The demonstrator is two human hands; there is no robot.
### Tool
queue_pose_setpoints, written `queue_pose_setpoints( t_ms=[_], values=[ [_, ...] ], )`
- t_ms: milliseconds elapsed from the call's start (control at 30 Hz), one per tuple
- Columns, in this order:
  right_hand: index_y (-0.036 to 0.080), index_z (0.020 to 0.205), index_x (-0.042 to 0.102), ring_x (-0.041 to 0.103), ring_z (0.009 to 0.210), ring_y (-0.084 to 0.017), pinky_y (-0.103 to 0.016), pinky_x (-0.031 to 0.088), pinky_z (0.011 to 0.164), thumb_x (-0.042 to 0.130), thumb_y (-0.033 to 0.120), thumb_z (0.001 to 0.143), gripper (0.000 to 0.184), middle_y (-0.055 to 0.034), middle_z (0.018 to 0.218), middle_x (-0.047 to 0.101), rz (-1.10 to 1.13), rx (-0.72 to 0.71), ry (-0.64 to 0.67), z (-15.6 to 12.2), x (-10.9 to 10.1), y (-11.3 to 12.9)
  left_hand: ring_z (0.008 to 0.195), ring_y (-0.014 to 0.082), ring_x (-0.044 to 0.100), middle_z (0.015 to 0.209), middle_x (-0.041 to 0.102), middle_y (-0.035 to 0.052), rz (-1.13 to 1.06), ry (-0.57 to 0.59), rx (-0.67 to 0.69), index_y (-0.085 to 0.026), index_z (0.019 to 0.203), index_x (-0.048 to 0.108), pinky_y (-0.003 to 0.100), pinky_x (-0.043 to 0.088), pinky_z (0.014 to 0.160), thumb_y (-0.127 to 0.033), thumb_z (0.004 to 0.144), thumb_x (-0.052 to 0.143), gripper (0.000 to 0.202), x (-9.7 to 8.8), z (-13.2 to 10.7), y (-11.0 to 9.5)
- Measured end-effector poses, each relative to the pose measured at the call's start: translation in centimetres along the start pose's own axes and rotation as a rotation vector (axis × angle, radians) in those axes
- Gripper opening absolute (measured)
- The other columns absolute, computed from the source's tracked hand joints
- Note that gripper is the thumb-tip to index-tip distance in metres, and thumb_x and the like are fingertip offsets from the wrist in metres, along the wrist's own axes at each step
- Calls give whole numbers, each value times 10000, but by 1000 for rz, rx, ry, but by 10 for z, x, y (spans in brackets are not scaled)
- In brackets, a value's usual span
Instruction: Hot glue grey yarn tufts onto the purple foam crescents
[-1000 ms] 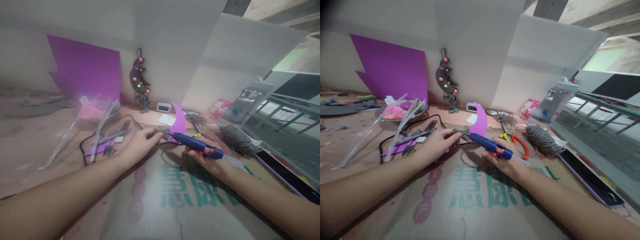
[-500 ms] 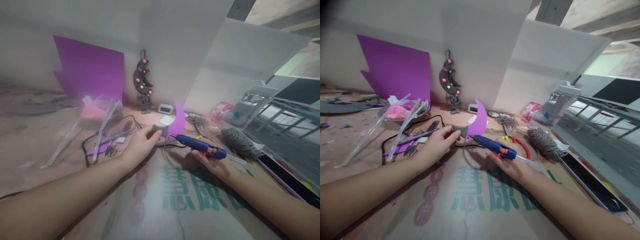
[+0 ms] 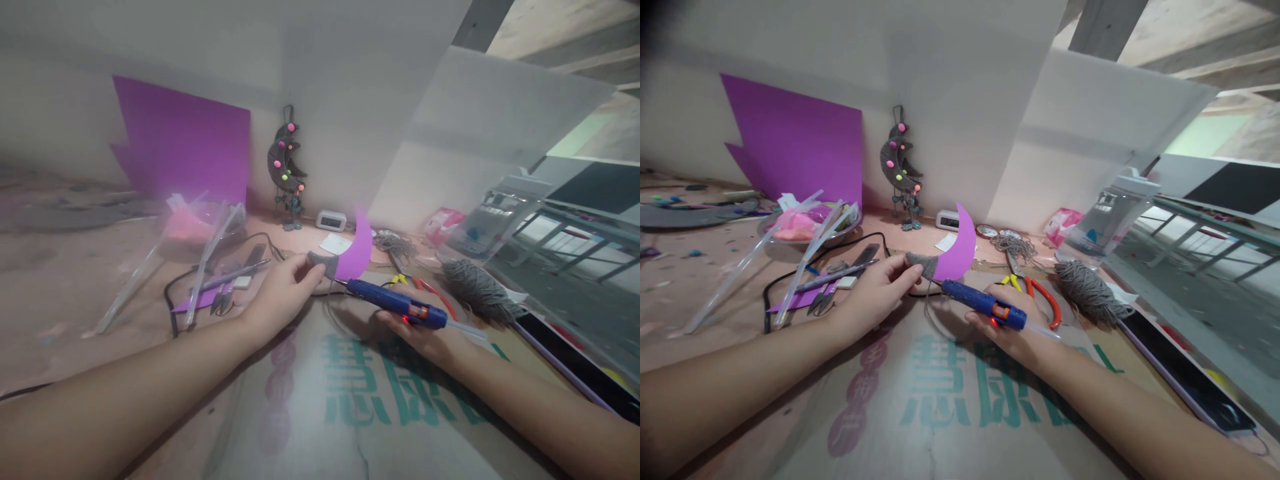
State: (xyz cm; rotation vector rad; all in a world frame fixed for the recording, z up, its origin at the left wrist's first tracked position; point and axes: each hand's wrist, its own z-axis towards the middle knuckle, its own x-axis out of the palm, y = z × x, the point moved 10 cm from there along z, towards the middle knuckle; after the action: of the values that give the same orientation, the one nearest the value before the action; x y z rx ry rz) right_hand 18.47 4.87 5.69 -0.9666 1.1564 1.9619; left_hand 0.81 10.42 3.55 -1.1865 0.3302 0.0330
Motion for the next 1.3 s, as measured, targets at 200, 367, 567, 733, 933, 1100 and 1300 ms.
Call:
queue_pose_setpoints(
  t_ms=[200,367,567,733,933,1100,1300],
  values=[
    [221,666,516,557,594,-180,-310,449,548,596,443,788,266,-25,643,591,-24,-2,-9,0,-1,0,750,148,539,821,630,5,-2,11,-2,-168,804,577,240,384,674,-376,874,488,237,1,0,1],
    [227,638,515,537,550,-166,-297,439,511,592,440,783,269,-4,602,572,-35,-24,-27,0,-4,2,719,134,526,825,630,-3,-4,13,-5,-165,804,578,235,370,649,-373,872,496,233,2,1,2],
    [218,654,545,568,582,-184,-304,453,531,580,418,785,241,-28,630,602,-72,11,10,1,-4,5,719,138,535,833,642,-2,-13,13,-8,-166,814,591,232,376,642,-371,870,497,233,2,0,1],
    [227,629,518,566,551,-178,-290,445,509,601,410,761,241,-19,603,595,-108,-1,3,3,-8,13,717,137,534,840,644,0,-12,13,-3,-171,821,595,231,372,639,-373,873,494,232,2,0,1],
    [224,635,522,567,561,-175,-293,454,519,576,391,779,227,-27,613,606,-125,-7,11,4,-8,11,698,140,525,780,622,-5,20,6,-3,-171,784,583,233,372,633,-388,867,491,249,1,1,2],
    [222,650,544,594,603,-184,-292,462,549,575,399,779,221,-28,630,628,-138,15,32,4,-6,10,669,137,503,747,601,-8,39,7,-16,-171,759,570,232,357,608,-391,865,488,257,1,0,2],
    [220,628,538,584,572,-175,-282,456,530,560,414,782,249,-24,614,617,-157,-2,3,4,-10,13,684,147,513,774,622,1,26,8,-21,-174,769,575,232,361,611,-397,855,488,255,1,1,2]
  ],
)
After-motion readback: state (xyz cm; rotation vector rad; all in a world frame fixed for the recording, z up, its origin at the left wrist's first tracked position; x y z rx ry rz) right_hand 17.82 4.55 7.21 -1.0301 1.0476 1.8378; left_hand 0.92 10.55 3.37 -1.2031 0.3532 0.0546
